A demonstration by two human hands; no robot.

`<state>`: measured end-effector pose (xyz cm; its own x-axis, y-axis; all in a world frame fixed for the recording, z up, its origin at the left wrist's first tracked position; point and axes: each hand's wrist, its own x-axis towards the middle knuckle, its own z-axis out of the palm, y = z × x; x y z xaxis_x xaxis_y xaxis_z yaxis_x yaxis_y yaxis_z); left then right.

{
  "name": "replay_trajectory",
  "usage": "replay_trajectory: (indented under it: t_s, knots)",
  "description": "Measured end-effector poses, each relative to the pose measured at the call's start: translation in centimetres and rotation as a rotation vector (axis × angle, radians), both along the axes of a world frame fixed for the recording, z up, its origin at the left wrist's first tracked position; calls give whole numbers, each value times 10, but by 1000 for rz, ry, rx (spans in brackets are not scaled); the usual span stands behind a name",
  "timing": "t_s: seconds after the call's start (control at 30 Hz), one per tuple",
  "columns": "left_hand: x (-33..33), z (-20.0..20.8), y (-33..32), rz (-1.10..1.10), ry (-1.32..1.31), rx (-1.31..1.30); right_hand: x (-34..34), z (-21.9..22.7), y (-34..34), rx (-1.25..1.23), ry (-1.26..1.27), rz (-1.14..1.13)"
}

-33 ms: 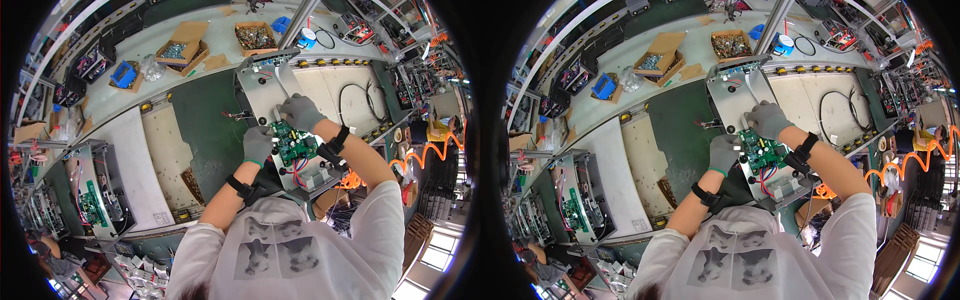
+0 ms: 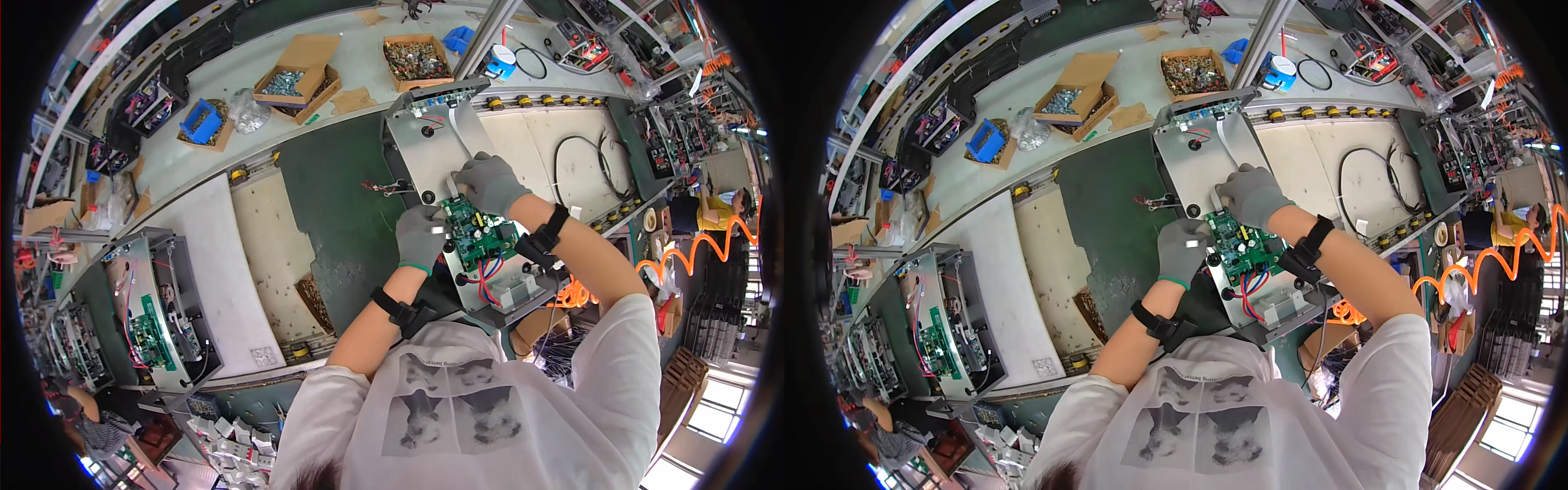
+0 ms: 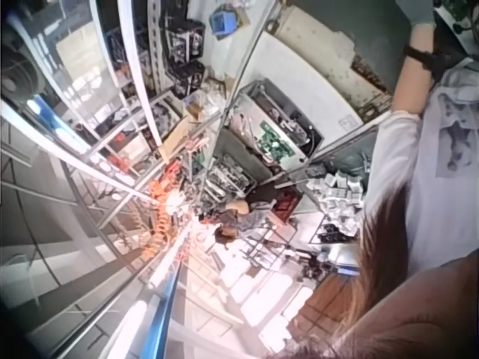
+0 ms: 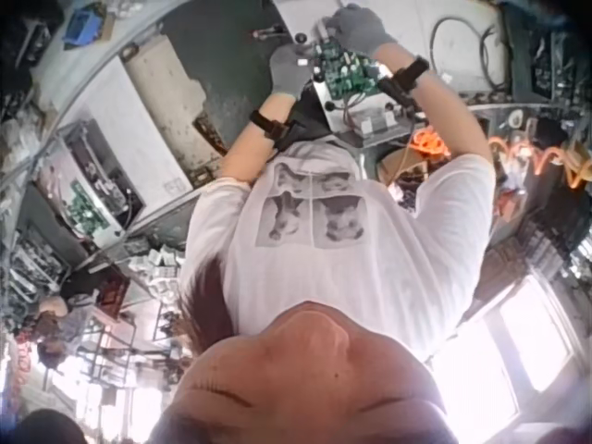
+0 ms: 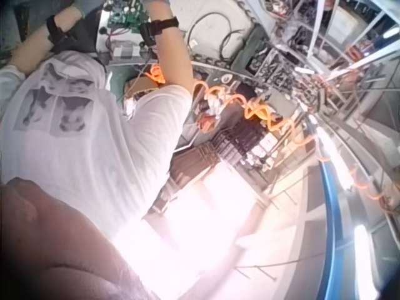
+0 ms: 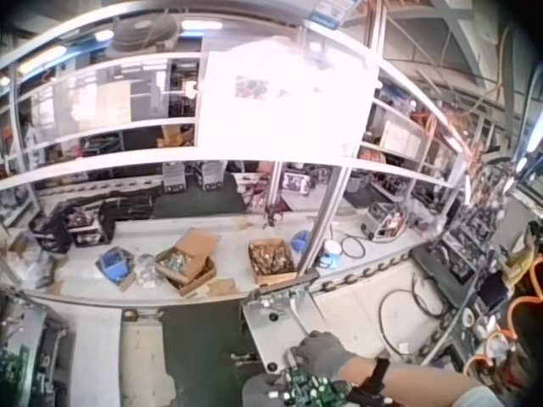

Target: Assembling and wiring electrical components into a metal housing using a pneumatic screwdriver.

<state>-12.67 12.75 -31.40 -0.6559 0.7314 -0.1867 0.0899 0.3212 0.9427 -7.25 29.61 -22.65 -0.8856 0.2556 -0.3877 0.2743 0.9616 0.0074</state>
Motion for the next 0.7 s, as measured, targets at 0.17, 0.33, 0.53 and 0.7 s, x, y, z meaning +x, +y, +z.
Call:
replay_trajectory:
  t_s: [0.17,0.33,0.53,0.7]
  knots:
    - [-4,9,6,152,-475,-68,-17,-5,-3,-47,-142,-139]
    - [-6,-1,2,130,-788,139,-30,15,-7,-273,-189,-313]
    - [9,3,4,167,-702,172,-27,-10,14,-397,-237,-346]
    - [15,15,4,268,-664,99,-33,4,4,-460,-344,-248]
